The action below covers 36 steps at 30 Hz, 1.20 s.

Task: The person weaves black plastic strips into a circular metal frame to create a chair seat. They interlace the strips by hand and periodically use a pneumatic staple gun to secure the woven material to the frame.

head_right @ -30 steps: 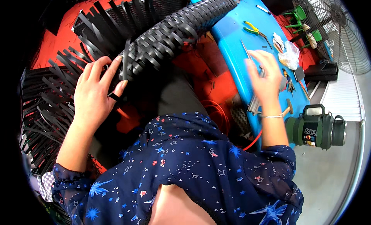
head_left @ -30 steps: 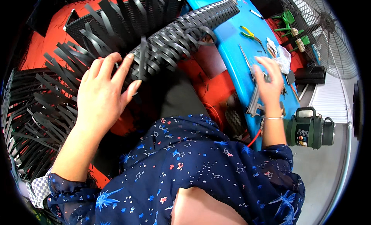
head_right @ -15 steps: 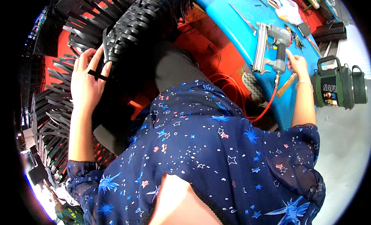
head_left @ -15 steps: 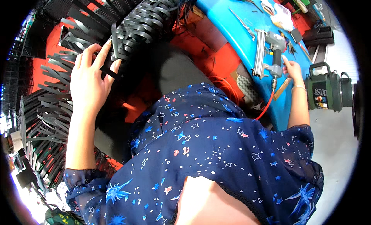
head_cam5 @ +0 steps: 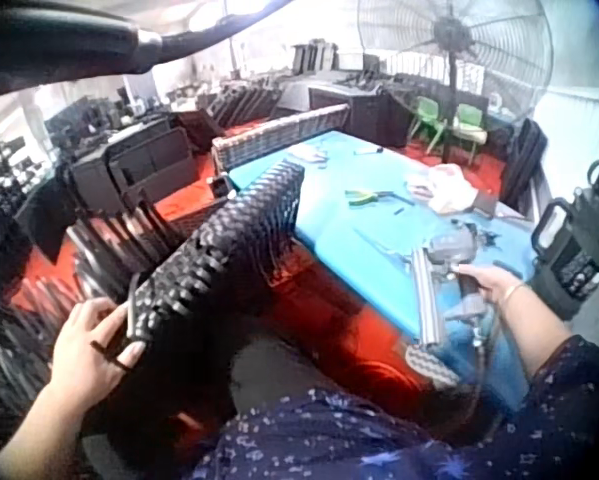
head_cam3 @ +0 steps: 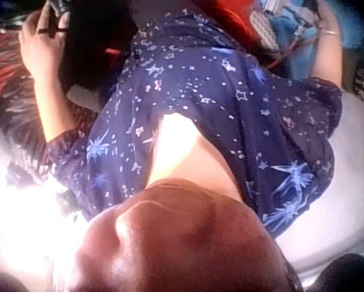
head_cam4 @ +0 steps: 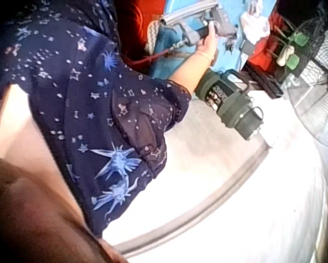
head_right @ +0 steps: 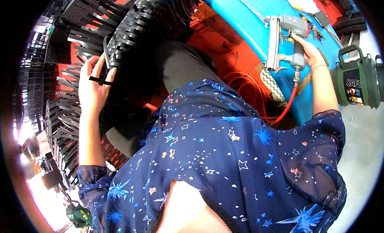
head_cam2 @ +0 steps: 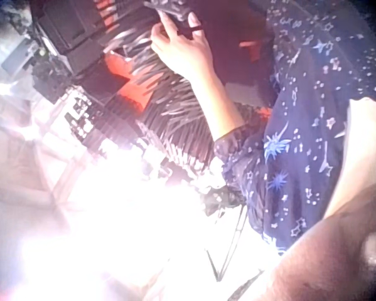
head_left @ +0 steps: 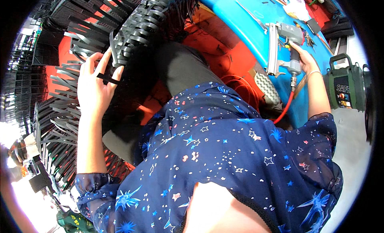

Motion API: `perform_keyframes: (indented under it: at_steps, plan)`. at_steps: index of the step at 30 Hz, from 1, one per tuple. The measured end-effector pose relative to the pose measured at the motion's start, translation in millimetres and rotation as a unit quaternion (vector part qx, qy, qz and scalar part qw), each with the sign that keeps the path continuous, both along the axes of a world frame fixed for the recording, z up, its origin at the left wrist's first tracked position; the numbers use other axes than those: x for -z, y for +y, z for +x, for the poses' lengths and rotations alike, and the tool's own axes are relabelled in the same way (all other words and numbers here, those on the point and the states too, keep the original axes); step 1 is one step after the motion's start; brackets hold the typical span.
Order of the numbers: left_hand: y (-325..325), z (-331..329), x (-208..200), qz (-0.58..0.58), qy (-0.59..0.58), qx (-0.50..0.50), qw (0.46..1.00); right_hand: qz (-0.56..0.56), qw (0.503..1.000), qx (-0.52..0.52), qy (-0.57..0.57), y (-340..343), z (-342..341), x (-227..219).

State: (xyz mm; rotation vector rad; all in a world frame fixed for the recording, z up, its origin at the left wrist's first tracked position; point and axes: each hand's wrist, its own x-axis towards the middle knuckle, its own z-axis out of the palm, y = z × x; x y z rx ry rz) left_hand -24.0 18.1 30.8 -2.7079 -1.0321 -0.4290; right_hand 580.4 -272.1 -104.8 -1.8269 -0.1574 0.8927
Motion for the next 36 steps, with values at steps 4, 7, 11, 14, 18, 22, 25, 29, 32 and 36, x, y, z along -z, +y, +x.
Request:
perform_keyframes:
  at_steps: [4, 7, 11, 14, 18, 22, 25, 29, 32, 36]
  plan:
    - [3, -2, 1, -0.005, -0.003, 0.002, 1.000, 0.011, 0.997, -0.058, 0.050, 0, -5, -12]
    - [7, -4, 4, 0.021, -0.019, 0.020, 0.999, 0.027, 0.996, -0.068, 0.058, -1, -11, -16]
    - [11, -9, 8, 0.032, -0.014, 0.016, 0.999, 0.090, 0.988, -0.023, 0.127, -2, -25, -18]
    - [13, -12, 9, 0.029, -0.017, 0.011, 0.999, 0.128, 0.972, -0.077, 0.183, -2, -34, -27]
    - [14, -13, 8, 0.031, -0.028, 0.016, 0.999, 0.132, 0.975, -0.035, 0.176, 0, -39, -34]
    - [14, -12, 7, 0.021, -0.041, 0.026, 0.999, 0.178, 0.963, -0.030, 0.199, -1, -40, -31]
    - [16, -13, 9, 0.017, -0.035, 0.014, 0.999, 0.196, 0.960, 0.009, 0.202, -4, -44, -25]
    - [19, -19, 11, 0.006, -0.031, -0.003, 1.000, 0.223, 0.950, 0.017, 0.220, -8, -49, -14]
    - [21, -22, 9, 0.003, -0.011, 0.000, 1.000, 0.231, 0.954, 0.013, 0.191, -11, -50, -7]
    - [20, -23, 5, 0.019, 0.001, 0.010, 1.000, 0.249, 0.943, 0.012, 0.218, -15, -50, -2]
